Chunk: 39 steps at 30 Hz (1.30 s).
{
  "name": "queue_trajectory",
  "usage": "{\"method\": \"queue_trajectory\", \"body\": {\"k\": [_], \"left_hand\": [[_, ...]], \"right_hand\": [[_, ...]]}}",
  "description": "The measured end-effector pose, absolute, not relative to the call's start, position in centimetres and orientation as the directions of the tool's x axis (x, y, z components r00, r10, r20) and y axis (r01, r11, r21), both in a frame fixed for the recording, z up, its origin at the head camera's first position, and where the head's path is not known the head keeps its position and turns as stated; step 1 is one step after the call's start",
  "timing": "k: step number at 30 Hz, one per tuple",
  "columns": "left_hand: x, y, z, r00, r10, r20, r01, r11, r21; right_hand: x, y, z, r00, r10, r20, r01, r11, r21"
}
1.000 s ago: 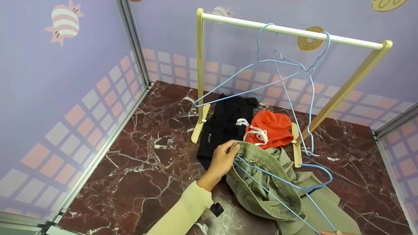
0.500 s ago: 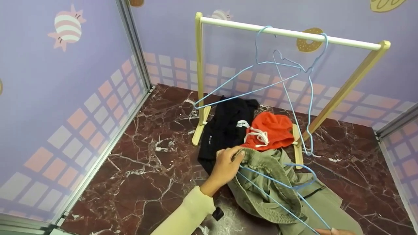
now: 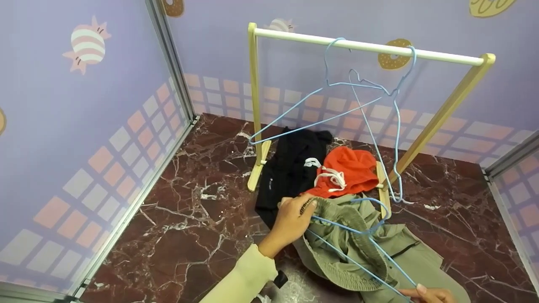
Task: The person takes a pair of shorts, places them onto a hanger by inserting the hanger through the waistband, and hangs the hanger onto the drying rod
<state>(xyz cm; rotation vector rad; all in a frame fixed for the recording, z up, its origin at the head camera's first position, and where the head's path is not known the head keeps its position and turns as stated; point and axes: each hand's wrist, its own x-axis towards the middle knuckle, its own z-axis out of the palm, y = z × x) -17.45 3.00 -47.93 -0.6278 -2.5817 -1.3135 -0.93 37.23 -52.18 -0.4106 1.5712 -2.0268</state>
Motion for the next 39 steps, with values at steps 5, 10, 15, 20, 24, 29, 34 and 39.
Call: {"method": "queue_trajectory", "body": {"k": [5,10,15,20,24,29,34,39], "left_hand": [[-17.6,3.1,-48.2,-0.89,0.304,0.339,0.454,0.531,0.716],[-17.7,3.4,-48.2,-0.882,0.317,0.349,0.47,0.542,0.697],[-17.5,3.7,-47.9,-0.87,0.356,0.34,0.49,0.561,0.667],[-17.2,4.0,-47.8,-0.849,0.379,0.369,0.528,0.562,0.637],[-16.9,4.3,-47.8,-0.835,0.372,0.405,0.55,0.544,0.634],[-16.8,4.5,-47.7,-0.816,0.36,0.453,0.578,0.517,0.631],[-16.7,4.6,-47.7,-0.819,0.356,0.449,0.573,0.488,0.658],[-16.4,4.8,-47.4,-0.807,0.369,0.46,0.589,0.464,0.661]], "right_hand": [[-1.1,36.5,-50.9,-0.839,-0.536,-0.091,0.197,-0.144,-0.97],[-1.1,36.1,-50.8,-0.881,-0.457,-0.121,0.176,-0.08,-0.981],[-1.1,35.7,-50.4,-0.898,-0.438,-0.039,0.072,-0.06,-0.996],[-1.2,35.3,-50.0,-0.929,-0.365,-0.065,0.055,0.038,-0.998],[-1.0,35.1,-50.0,-0.953,-0.253,-0.168,0.133,0.148,-0.98],[-0.9,34.6,-49.7,-0.976,-0.147,-0.164,0.121,0.265,-0.957],[-1.0,34.2,-49.3,-0.979,-0.181,-0.095,0.054,0.22,-0.974],[-1.1,34.0,-49.2,-0.982,-0.134,-0.131,0.092,0.263,-0.96]]}}
